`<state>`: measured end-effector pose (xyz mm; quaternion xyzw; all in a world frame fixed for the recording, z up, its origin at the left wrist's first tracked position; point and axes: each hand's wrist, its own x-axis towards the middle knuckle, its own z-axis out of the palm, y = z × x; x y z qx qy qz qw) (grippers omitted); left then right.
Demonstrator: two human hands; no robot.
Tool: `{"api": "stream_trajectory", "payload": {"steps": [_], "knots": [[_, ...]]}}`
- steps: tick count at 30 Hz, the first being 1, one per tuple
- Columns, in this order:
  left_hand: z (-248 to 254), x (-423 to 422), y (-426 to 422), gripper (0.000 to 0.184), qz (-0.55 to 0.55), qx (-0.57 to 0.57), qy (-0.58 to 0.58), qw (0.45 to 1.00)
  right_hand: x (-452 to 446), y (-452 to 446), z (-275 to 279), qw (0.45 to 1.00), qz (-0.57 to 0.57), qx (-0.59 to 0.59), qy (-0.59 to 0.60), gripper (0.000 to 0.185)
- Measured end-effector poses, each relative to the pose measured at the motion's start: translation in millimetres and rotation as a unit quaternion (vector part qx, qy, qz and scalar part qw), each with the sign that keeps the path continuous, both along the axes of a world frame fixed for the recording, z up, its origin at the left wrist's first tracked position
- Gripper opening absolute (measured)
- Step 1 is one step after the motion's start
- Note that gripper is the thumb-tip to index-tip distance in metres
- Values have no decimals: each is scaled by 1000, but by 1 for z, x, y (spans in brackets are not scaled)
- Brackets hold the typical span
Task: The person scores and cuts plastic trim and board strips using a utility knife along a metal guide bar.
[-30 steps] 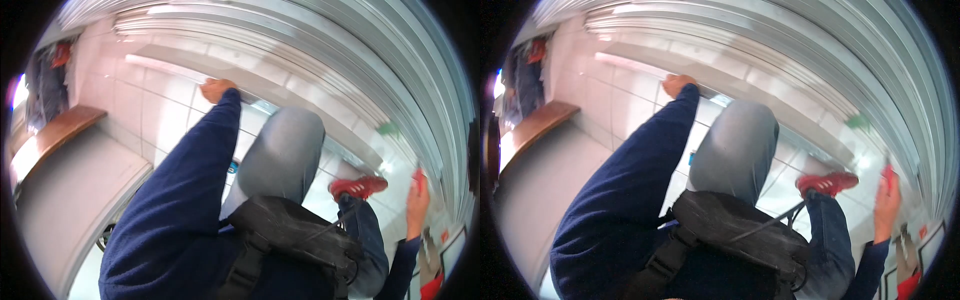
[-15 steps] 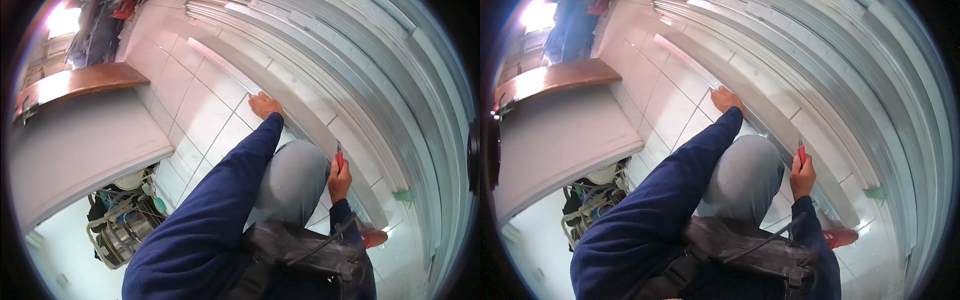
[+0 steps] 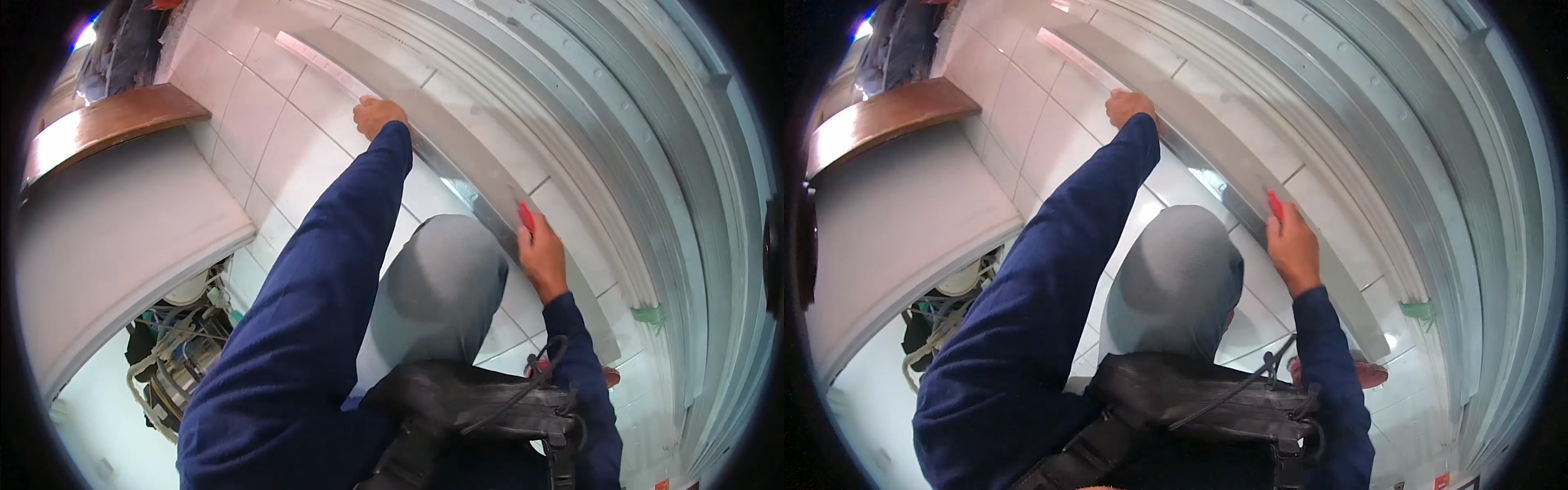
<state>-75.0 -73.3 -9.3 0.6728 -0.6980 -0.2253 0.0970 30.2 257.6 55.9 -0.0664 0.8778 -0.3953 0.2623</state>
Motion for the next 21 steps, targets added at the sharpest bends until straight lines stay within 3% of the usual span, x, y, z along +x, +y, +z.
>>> {"api": "stream_trajectory", "payload": {"steps": [6,12,21], "knots": [[-4,-2,1,40,22,-20,-7,1000,-79,-115,-10,975,214,47,28,17],[1,-5,4,40,28,-7,-20,999,-92,-158,-21,954,279,88,67,15],[0,-7,5,40,37,-20,-41,998,-99,-160,-22,945,310,97,28,20]]}}
